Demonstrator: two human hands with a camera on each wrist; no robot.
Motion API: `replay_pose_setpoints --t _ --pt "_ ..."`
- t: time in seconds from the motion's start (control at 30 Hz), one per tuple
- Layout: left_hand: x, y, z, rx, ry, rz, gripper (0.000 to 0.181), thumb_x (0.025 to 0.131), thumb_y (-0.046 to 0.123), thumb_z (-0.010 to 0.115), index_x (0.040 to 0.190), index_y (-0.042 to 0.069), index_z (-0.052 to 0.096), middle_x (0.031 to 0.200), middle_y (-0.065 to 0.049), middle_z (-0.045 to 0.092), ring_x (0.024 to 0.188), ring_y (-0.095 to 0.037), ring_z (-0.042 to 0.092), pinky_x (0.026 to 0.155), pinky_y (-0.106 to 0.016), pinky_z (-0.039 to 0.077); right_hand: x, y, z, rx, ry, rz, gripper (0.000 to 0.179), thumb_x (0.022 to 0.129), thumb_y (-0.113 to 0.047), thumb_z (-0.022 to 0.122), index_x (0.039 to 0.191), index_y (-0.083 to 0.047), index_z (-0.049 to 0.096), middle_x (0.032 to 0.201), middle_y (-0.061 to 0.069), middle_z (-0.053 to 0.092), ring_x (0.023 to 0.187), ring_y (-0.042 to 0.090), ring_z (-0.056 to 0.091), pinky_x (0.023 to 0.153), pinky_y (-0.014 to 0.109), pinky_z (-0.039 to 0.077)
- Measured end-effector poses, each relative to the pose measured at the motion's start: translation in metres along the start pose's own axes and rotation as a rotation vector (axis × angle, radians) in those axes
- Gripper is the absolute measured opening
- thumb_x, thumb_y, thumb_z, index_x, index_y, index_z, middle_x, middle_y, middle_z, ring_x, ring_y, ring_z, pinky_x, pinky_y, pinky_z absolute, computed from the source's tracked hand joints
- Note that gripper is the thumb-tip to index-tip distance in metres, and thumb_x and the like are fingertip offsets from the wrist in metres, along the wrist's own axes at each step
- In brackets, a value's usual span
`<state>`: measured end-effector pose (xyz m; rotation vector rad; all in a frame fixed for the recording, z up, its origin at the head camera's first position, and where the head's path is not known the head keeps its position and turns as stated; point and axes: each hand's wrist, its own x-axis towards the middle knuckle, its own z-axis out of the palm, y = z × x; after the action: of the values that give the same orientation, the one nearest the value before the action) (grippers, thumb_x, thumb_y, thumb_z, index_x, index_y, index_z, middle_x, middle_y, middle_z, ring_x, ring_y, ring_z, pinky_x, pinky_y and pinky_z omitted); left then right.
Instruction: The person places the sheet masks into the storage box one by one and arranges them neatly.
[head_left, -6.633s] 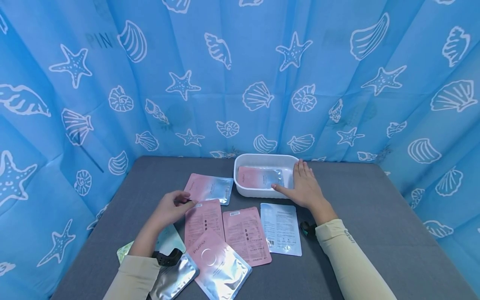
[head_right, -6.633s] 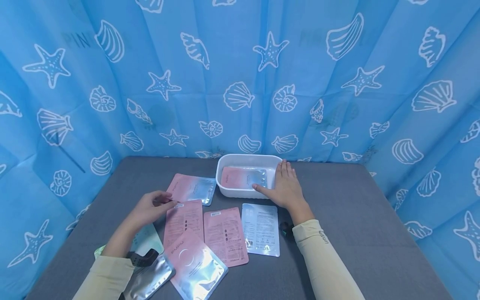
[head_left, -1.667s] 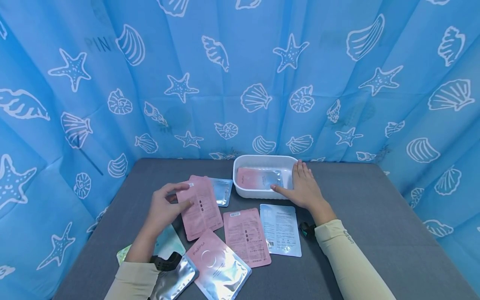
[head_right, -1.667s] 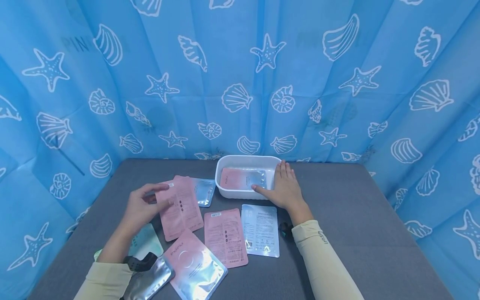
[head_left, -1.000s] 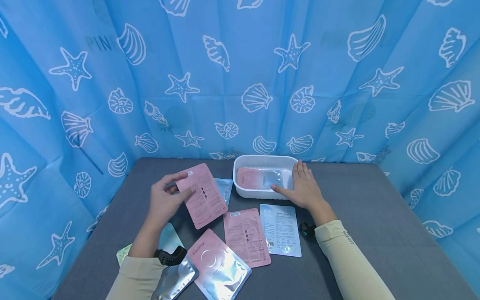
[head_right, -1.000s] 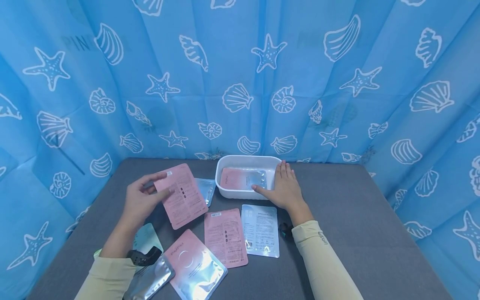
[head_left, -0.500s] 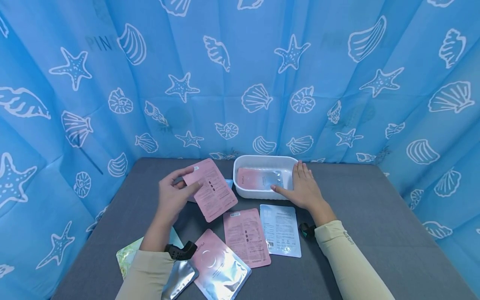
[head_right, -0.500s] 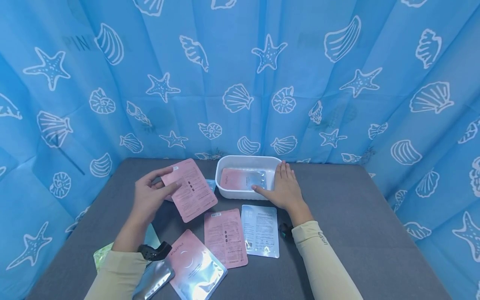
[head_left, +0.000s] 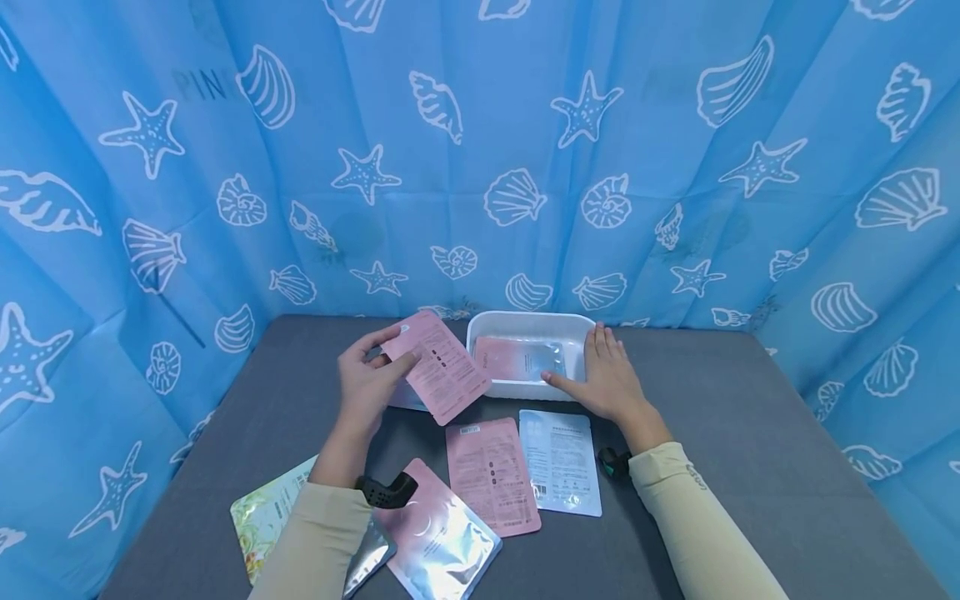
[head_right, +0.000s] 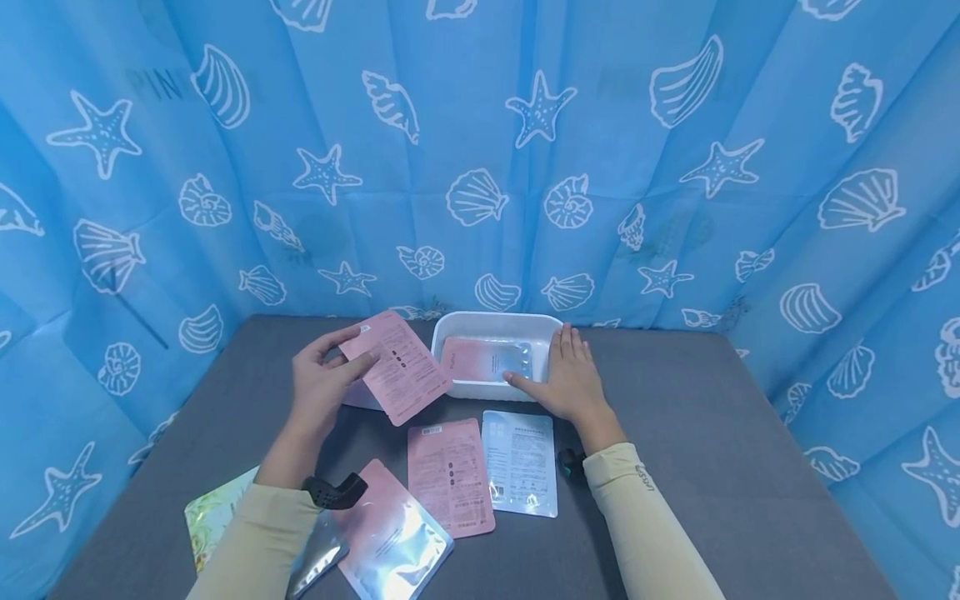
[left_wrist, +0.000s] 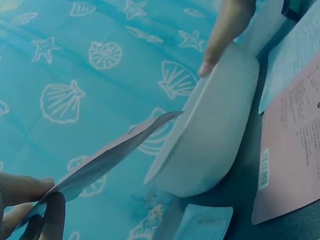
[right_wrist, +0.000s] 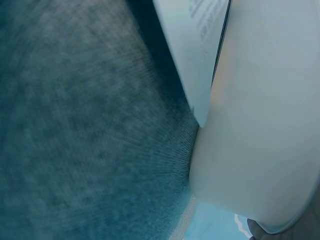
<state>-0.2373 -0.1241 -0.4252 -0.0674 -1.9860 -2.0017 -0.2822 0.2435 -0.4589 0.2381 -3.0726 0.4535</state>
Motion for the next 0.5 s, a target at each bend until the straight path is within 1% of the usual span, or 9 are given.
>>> replay_pose_setpoints --t 0.07,0.2,0.3,0.4,0.5 --pt "0.001 -0.001 0.003 -0.017 0.006 0.001 0.046 0.094 -0.003 0.074 0.139 0.000 0.065 0.127 -0.023 0.068 0.095 -0.021 0.077 0.075 -0.021 0.062 0.000 0.000 0.000 -0.007 0.006 -0.003 0.130 0.091 -0.083 0.053 0.164 0.014 0.006 0.175 0.031 -0.001 0.164 0.049 0.003 0.133 0.062 0.004" --pt "0.003 -0.005 0.008 -0.035 0.019 0.007 0.046 0.094 -0.004 0.074 0.139 0.000 0.065 0.129 -0.023 0.069 0.105 -0.033 0.077 0.076 -0.020 0.062 0.001 0.000 0.000 -0.022 0.012 -0.004 0.130 0.091 -0.083 0.053 0.164 0.014 0.007 0.175 0.031 0.001 0.164 0.049 0.004 0.133 0.062 0.004" --pt "0.004 -0.007 0.012 -0.045 0.034 0.000 0.046 0.094 -0.004 0.075 0.139 0.000 0.065 0.132 -0.022 0.068 0.112 -0.040 0.074 0.076 -0.019 0.061 0.001 0.000 0.000 -0.027 0.010 -0.002 0.130 0.091 -0.083 0.053 0.164 0.014 0.007 0.175 0.031 0.001 0.164 0.049 0.004 0.133 0.062 0.003" --pt "0.005 -0.009 0.015 -0.052 0.046 -0.016 0.046 0.094 -0.003 0.075 0.139 0.000 0.065 0.133 -0.023 0.068 0.118 -0.042 0.073 0.079 -0.019 0.062 0.001 0.000 0.000 -0.026 0.007 0.000 0.130 0.091 -0.083 0.053 0.164 0.014 0.007 0.175 0.031 0.000 0.164 0.049 0.003 0.133 0.062 0.003" --pt "0.004 -0.010 0.017 -0.059 0.054 -0.033 0.047 0.094 -0.002 0.075 0.140 0.002 0.064 0.133 -0.023 0.068 0.121 -0.041 0.072 0.083 -0.019 0.062 0.001 0.000 0.000 -0.019 -0.002 0.005 0.130 0.091 -0.083 0.053 0.164 0.013 0.006 0.175 0.030 -0.002 0.164 0.048 0.002 0.133 0.061 0.003"
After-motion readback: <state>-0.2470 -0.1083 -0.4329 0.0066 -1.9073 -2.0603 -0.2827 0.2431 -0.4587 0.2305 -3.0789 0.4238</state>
